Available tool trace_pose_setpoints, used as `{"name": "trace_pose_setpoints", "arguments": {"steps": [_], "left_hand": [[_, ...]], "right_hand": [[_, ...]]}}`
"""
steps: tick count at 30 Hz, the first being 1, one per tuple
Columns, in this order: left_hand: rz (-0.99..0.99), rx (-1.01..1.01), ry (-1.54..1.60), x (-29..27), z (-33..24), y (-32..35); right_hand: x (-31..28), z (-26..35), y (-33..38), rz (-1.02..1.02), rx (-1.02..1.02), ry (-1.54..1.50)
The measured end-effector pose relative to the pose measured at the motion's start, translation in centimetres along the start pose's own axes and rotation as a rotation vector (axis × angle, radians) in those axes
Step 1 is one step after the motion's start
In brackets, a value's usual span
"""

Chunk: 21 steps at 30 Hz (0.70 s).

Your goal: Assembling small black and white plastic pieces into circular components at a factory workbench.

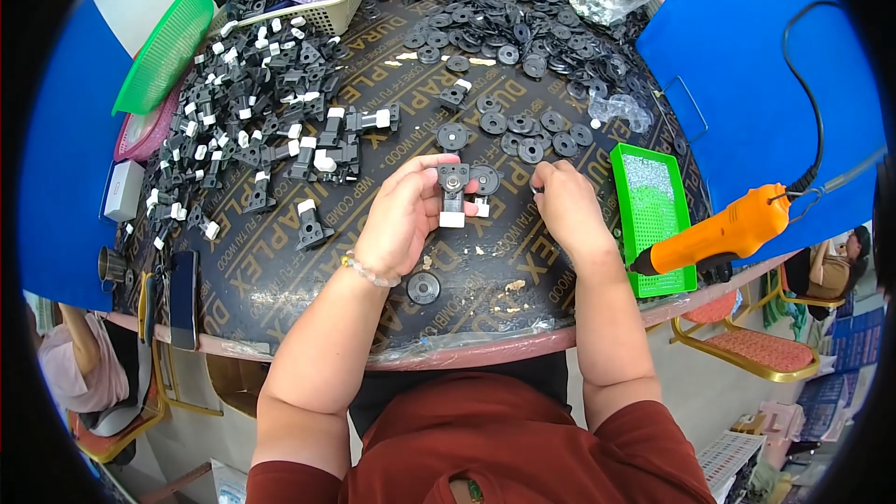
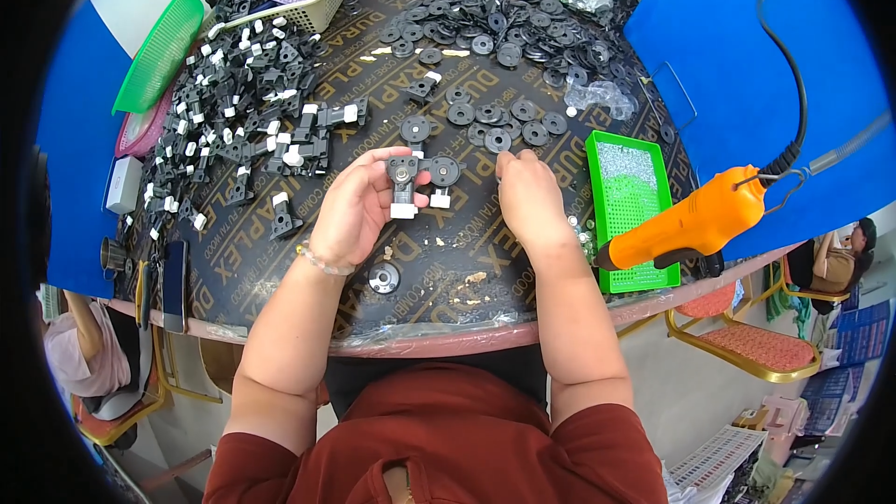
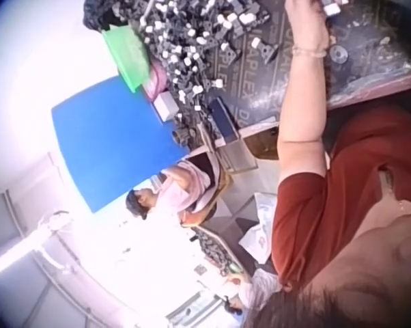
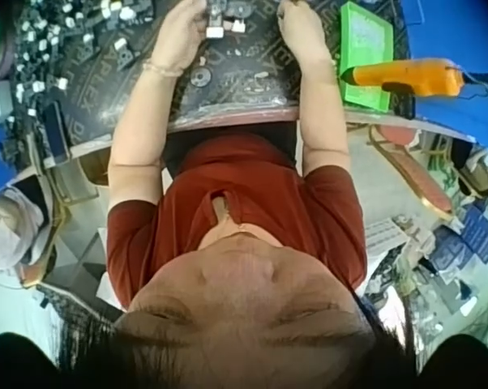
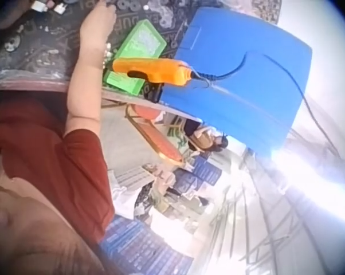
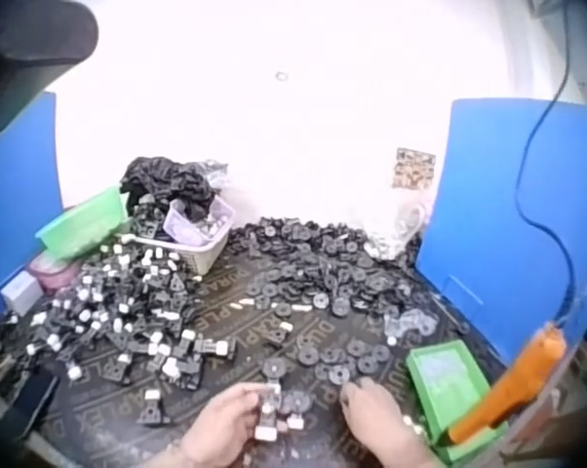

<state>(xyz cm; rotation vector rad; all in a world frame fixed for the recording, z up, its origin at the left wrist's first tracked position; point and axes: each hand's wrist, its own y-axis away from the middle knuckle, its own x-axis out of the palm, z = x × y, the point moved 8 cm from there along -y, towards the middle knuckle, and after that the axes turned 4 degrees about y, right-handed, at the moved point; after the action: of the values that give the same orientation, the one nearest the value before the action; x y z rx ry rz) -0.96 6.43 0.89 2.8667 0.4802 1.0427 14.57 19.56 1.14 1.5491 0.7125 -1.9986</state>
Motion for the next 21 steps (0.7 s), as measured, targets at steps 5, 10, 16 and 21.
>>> {"name": "trace_pose_setpoints", "arguments": {"steps": [5,10,16,21], "left_hand": [[0.008,0.003,0.027,-0.2,0.0,0.0],[0.010,-0.003,0.019,-0.1,0.2,-0.1],[0.014,-0.008,0.022,-0.3,0.4,-0.3],[0.005,0.003,0.007,-0.4,0.3,-0.3]], "right_hand": [[-0.5,0.6,-0.1,-0.046,-0.016,0.033],[-0.9,0.4,-0.4,0.012,-0.022,-0.017],[-0.2,1.6,-0.5,0.024,-0.053,0.171],[0.1,2.8,-0.7,-0.039,-0.062,0.280]]}}
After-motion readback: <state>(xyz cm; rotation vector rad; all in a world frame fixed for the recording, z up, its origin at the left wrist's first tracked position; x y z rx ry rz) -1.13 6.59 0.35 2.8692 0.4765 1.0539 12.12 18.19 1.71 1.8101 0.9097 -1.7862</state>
